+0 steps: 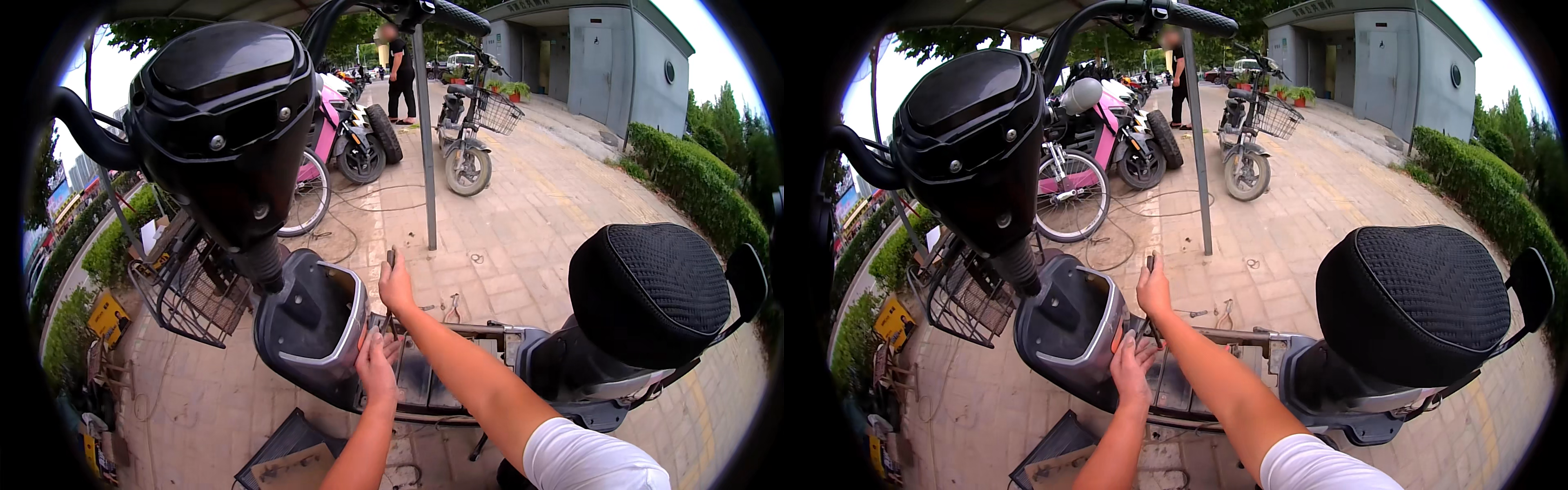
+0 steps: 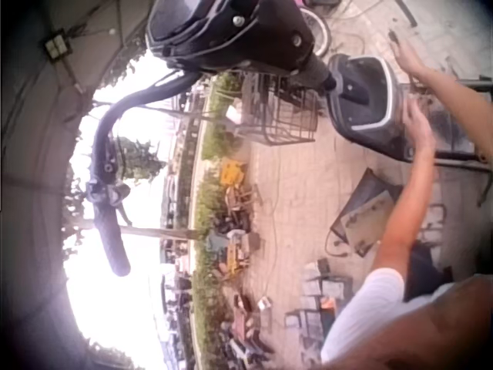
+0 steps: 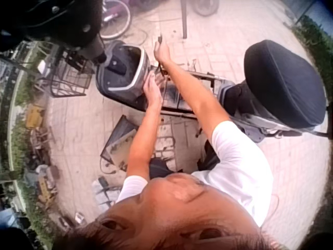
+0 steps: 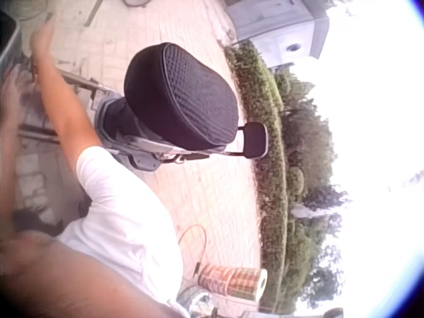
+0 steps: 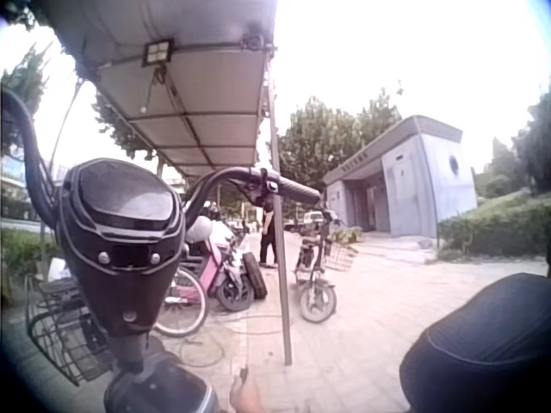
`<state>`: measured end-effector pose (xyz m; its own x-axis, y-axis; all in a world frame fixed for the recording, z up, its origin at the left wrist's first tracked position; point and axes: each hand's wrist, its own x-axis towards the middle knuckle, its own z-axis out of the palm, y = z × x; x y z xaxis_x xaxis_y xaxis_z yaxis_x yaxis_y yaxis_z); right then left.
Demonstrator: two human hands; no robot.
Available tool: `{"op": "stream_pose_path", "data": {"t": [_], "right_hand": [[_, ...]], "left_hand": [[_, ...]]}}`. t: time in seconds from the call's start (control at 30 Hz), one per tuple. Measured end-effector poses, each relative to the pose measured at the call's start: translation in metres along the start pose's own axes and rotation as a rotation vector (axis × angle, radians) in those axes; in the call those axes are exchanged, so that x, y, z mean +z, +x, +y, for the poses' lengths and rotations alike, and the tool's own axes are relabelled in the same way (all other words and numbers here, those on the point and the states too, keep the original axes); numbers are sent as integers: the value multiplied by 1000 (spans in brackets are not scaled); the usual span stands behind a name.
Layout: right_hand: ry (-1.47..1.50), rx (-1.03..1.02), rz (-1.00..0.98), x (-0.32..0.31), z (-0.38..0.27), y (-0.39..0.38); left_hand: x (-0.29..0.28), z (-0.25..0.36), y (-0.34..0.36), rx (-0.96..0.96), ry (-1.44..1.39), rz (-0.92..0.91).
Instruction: The person removes batteries from the scooter chassis by hand and places them on the ground. They then place a floorboard cover over the compartment and secure it using a screwdriver.
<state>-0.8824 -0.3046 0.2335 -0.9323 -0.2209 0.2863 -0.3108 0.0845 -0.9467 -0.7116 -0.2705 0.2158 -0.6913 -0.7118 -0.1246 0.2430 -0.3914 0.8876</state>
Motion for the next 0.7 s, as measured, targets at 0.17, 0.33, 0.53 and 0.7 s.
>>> {"op": "stream_pose_path", "data": {"t": [0.17, 0.33, 0.53, 0.7], "right_hand": [[67, -150, 58, 15, 3, -8], [99, -185, -60, 18, 11, 0], [331, 150, -448, 13, 9, 7], [143, -99, -613, -2, 26, 19]], "left_hand": [[-21, -11, 4, 241, 136, -68], [-13, -5, -11, 338, 438, -105], [7, -11, -18, 581, 729, -223], [17, -7, -17, 525, 875, -399]]}}
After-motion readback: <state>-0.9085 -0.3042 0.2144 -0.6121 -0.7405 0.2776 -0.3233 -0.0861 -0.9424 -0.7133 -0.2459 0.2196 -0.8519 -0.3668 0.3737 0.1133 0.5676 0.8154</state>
